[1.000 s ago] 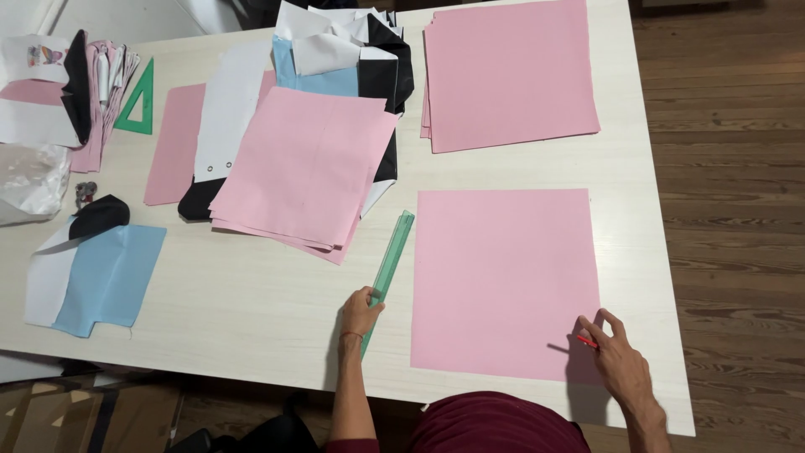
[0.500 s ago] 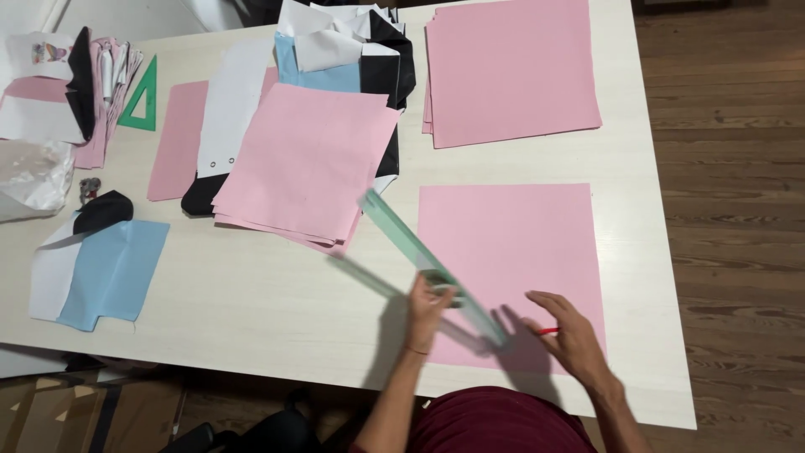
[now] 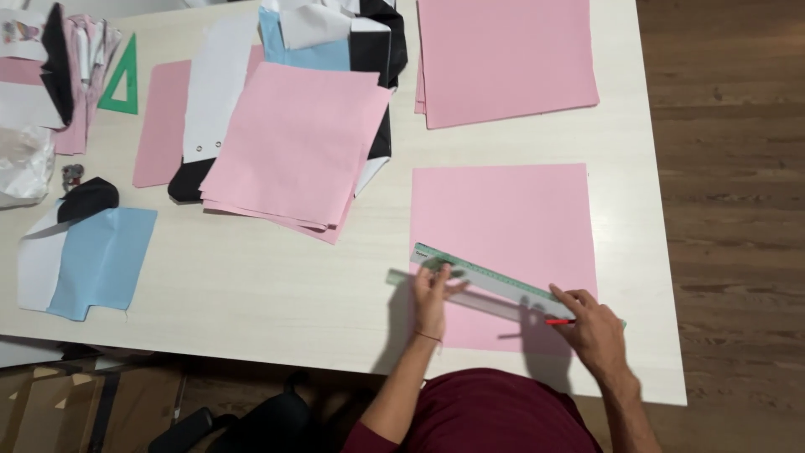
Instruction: Measuring and marking pink material sheets using a ruler and pencil on a cutting table.
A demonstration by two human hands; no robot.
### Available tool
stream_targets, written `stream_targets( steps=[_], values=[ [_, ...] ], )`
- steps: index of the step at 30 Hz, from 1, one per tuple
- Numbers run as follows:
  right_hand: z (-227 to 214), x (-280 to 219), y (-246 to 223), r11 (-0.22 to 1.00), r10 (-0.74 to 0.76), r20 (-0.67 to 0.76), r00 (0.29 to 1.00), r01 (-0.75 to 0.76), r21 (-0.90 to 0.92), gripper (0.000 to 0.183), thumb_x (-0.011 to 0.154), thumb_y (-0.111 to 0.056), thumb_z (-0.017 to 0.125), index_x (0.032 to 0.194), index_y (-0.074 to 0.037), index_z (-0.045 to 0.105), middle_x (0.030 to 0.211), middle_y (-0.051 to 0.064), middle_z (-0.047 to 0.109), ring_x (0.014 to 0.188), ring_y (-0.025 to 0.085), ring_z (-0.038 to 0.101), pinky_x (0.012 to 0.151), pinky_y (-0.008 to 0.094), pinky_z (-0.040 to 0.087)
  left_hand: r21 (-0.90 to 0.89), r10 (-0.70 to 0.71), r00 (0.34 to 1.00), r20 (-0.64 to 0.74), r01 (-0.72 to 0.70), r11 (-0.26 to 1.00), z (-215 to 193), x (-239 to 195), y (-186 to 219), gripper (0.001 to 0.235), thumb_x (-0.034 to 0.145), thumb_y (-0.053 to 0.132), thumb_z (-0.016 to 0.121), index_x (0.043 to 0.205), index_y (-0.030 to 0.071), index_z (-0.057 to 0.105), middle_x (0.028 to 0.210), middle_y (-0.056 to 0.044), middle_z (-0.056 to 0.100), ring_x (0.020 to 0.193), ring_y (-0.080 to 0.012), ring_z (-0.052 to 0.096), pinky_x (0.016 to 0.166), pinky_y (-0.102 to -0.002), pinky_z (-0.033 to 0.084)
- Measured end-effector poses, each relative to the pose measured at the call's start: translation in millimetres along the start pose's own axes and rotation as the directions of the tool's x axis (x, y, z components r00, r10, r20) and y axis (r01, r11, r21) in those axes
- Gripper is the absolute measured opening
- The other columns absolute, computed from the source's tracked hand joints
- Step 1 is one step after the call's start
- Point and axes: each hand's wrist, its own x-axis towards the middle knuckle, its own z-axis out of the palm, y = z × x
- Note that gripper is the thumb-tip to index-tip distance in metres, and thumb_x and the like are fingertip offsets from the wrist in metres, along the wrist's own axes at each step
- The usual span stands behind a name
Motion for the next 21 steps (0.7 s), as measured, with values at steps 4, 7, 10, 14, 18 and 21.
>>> stream_targets(
  steps=[4, 7, 10, 14, 18, 21],
  values=[
    [-12.3, -7.9, 6.6, 0.995, 0.003, -0.034, 0.999, 0.0, 0.102, 0.053, 0.081, -0.022, 0.082, 0.133, -0.015, 0.071, 0.124, 0.009, 0.075, 0.057, 0.011, 0.059, 0.045, 0.024, 0.051, 0.112, 0.076, 0.995, -0.065, -0.068, 0.991, -32.0, 3.9, 6.3, 0.02, 0.095, 0.001, 0.071, 0.113, -0.004, 0.064, 0.101, -0.016, 0.072, 0.087, -0.025, 0.076, 0.078, -0.038, 0.071],
    [-18.7, -6.4, 7.4, 0.999, 0.033, 0.051, 0.998, -0.035, 0.032, 0.058, 0.08, -0.022, 0.084, 0.136, -0.017, 0.069, 0.134, 0.008, 0.071, 0.054, 0.012, 0.061, 0.045, 0.025, 0.056, 0.15, 0.069, 0.995, -0.067, -0.059, 0.987, -40.0, -4.8, 14.6, 0.044, 0.091, -0.004, 0.073, 0.131, -0.004, 0.057, 0.104, -0.015, 0.071, 0.09, -0.0264, 0.077, 0.078, -0.035, 0.07],
    [-11.6, -7.3, 20.6, 1.0, 0.014, 0.047, 0.999, -0.015, 0.009, 0.056, 0.082, -0.031, 0.08, 0.136, -0.02, 0.07, 0.136, 0.008, 0.068, 0.063, 0.013, 0.06, 0.054, 0.027, 0.053, 0.207, 0.072, 0.991, -0.116, -0.047, 0.977, -56.2, -11.1, 14.4, 0.056, 0.089, -0.008, 0.072, 0.141, 0.0, 0.051, 0.113, -0.019, 0.071, 0.095, -0.0276, 0.076, 0.079, -0.036, 0.071],
    [-2.9, -2.0, 26.6, 0.986, 0.146, 0.167, 0.975, -0.131, -0.102, 0.061, 0.084, -0.026, 0.083, 0.141, -0.041, 0.067, 0.135, -0.009, 0.067, 0.096, 0.039, 0.078, 0.087, 0.053, 0.067, 0.331, 0.099, 0.966, -0.238, -0.015, 0.944, -71.0, -13.8, 5.0, 0.054, 0.083, -0.01, 0.081, 0.13, 0.001, 0.06, 0.104, -0.017, 0.07, 0.085, -0.027, 0.078, 0.073, -0.042, 0.073],
    [7.6, 4.9, 27.7, 0.985, 0.117, 0.2, 0.973, -0.087, -0.152, 0.06, 0.087, -0.027, 0.08, 0.144, -0.041, 0.065, 0.134, -0.008, 0.066, 0.095, 0.038, 0.078, 0.089, 0.053, 0.068, 0.639, 0.212, 0.96, -0.184, -0.047, 0.767, -100.3, -2.9, -14.9, 0.048, 0.083, 0.004, 0.087, 0.127, 0.006, 0.068, 0.104, -0.015, 0.077, 0.089, -0.0263, 0.079, 0.069, -0.037, 0.07],
    [17.6, 10.1, 32.6, 0.982, 0.112, 0.206, 0.972, -0.077, -0.17, 0.062, 0.087, -0.029, 0.08, 0.145, -0.041, 0.063, 0.134, -0.009, 0.066, 0.094, 0.038, 0.078, 0.089, 0.053, 0.068, 0.787, 0.281, 0.948, -0.15, -0.057, 0.614, -108.0, -0.5, -19.3, 0.048, 0.082, 0.017, 0.091, 0.127, 0.013, 0.073, 0.107, -0.013, 0.081, 0.095, -0.0278, 0.079, 0.072, -0.038, 0.066]
  ],
)
